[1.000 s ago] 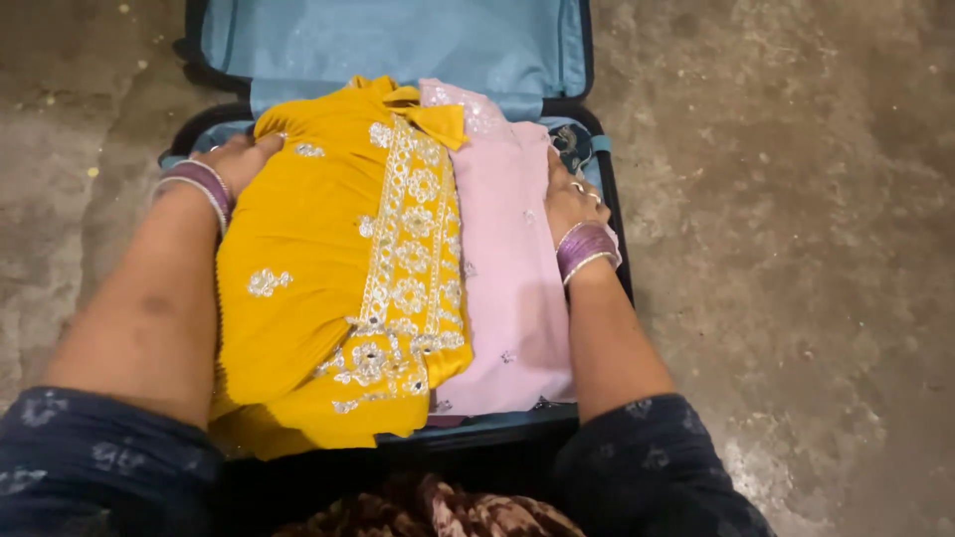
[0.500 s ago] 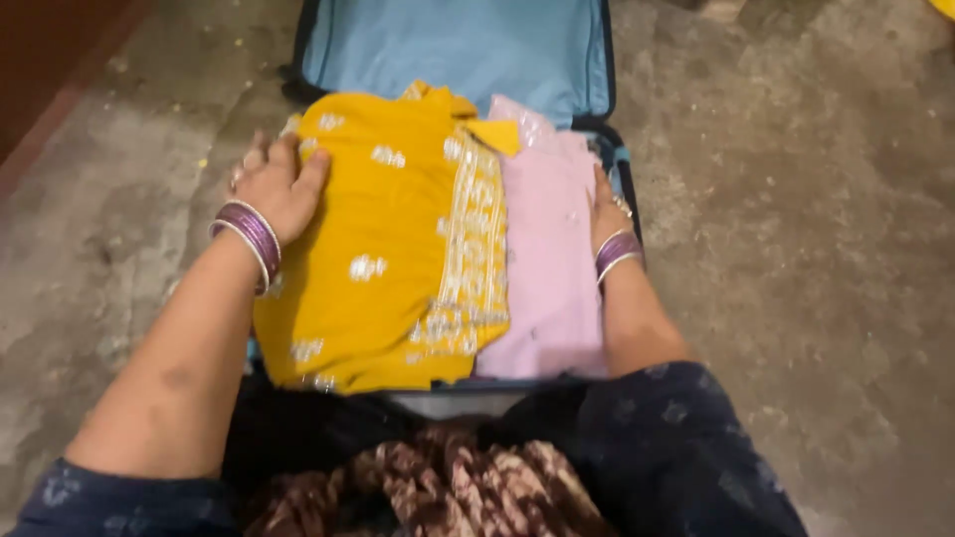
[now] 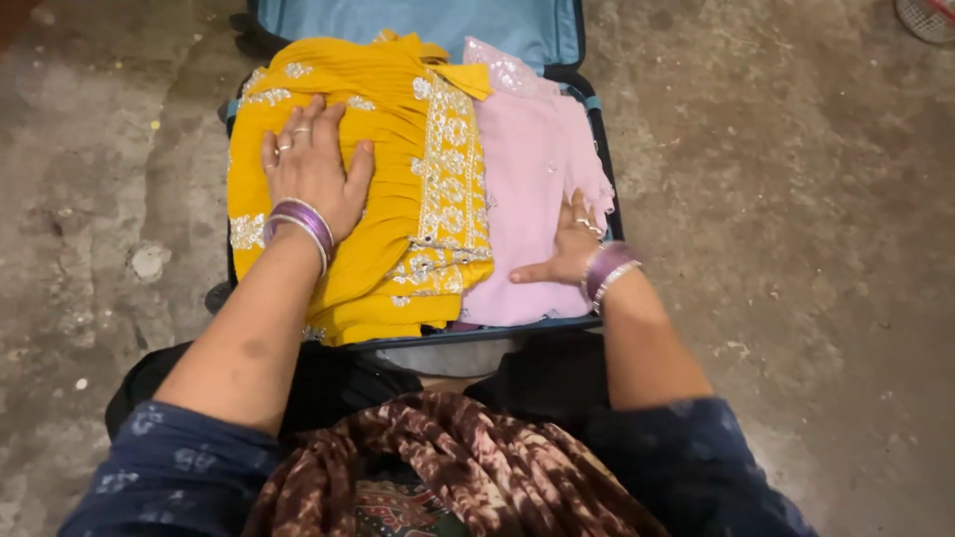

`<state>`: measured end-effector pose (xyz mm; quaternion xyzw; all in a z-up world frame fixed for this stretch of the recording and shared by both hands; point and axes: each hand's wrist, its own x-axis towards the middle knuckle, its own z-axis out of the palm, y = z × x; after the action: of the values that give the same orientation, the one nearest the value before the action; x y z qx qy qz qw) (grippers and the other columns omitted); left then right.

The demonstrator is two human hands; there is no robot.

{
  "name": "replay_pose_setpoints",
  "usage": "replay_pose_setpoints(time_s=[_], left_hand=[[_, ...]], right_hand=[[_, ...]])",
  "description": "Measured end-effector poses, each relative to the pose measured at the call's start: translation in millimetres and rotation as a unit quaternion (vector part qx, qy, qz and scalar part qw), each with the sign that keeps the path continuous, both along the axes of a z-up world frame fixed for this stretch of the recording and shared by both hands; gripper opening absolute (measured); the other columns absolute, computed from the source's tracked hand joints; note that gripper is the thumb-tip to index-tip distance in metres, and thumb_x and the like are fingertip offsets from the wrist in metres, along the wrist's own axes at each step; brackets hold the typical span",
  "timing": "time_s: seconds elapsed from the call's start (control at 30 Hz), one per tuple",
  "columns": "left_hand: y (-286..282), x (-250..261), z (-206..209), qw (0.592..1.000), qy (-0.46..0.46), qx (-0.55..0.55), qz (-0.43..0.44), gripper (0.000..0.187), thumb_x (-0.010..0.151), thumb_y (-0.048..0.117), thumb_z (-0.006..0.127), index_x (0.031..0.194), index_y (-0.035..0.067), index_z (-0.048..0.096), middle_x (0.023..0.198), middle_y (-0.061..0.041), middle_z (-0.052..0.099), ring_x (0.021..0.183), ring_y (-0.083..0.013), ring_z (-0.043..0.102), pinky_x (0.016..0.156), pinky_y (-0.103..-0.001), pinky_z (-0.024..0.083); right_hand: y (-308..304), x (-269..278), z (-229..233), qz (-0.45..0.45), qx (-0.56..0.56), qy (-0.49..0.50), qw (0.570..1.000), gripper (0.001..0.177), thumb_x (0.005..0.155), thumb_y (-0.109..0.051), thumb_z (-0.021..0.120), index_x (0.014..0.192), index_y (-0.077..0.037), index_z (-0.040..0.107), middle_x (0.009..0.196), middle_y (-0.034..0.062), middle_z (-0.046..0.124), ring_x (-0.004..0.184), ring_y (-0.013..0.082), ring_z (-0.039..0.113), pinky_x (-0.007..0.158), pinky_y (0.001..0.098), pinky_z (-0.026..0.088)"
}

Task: Packing several pieces of folded clothing into a suitcase.

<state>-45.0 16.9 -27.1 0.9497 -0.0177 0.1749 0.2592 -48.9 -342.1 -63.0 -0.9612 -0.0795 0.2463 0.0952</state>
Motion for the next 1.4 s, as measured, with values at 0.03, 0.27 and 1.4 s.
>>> replay_pose_setpoints(time_s=[0.03,0.27,1.4], left_hand=[[0,-1,-3,1.0,0.003,-0.001,0.004,0.057,0.102,0.041,0.055,0.147,0.007,0.049,0.159,-0.019,0.044,0.148,-0.0409,0.035,0.12,-0.063,0.016],[4,2,-6,1.0,-0.012,-0.001,0.002,0.057,0.102,0.041,0.055,0.147,0.006,0.049,0.158,-0.021,0.043,0.147,-0.0414,0.035,0.119,-0.062,0.016],[-28,21,-1,0.995,-0.066,0.074,-0.007,0.054,0.095,0.039,0.057,0.14,0.007,0.058,0.148,-0.017,0.054,0.14,-0.0364,0.045,0.118,-0.057,0.022]], right_hand=[[9,1,3,0.004,-0.001,0.003,1.0,0.159,0.059,-0.08,0.082,0.156,0.013,-0.004,0.16,0.0407,-0.01,0.152,0.0468,-0.013,0.123,0.041,0.002],[24,13,-10,-0.011,-0.131,-0.016,0.991,0.172,0.05,-0.089,0.08,0.154,0.012,-0.013,0.16,0.0424,-0.019,0.149,0.0541,-0.023,0.124,0.0533,-0.008],[65,46,-7,-0.04,0.022,-0.258,0.965,0.112,0.084,-0.074,0.06,0.164,-0.013,0.011,0.167,0.0294,0.006,0.153,0.0495,0.009,0.117,0.0624,0.016]])
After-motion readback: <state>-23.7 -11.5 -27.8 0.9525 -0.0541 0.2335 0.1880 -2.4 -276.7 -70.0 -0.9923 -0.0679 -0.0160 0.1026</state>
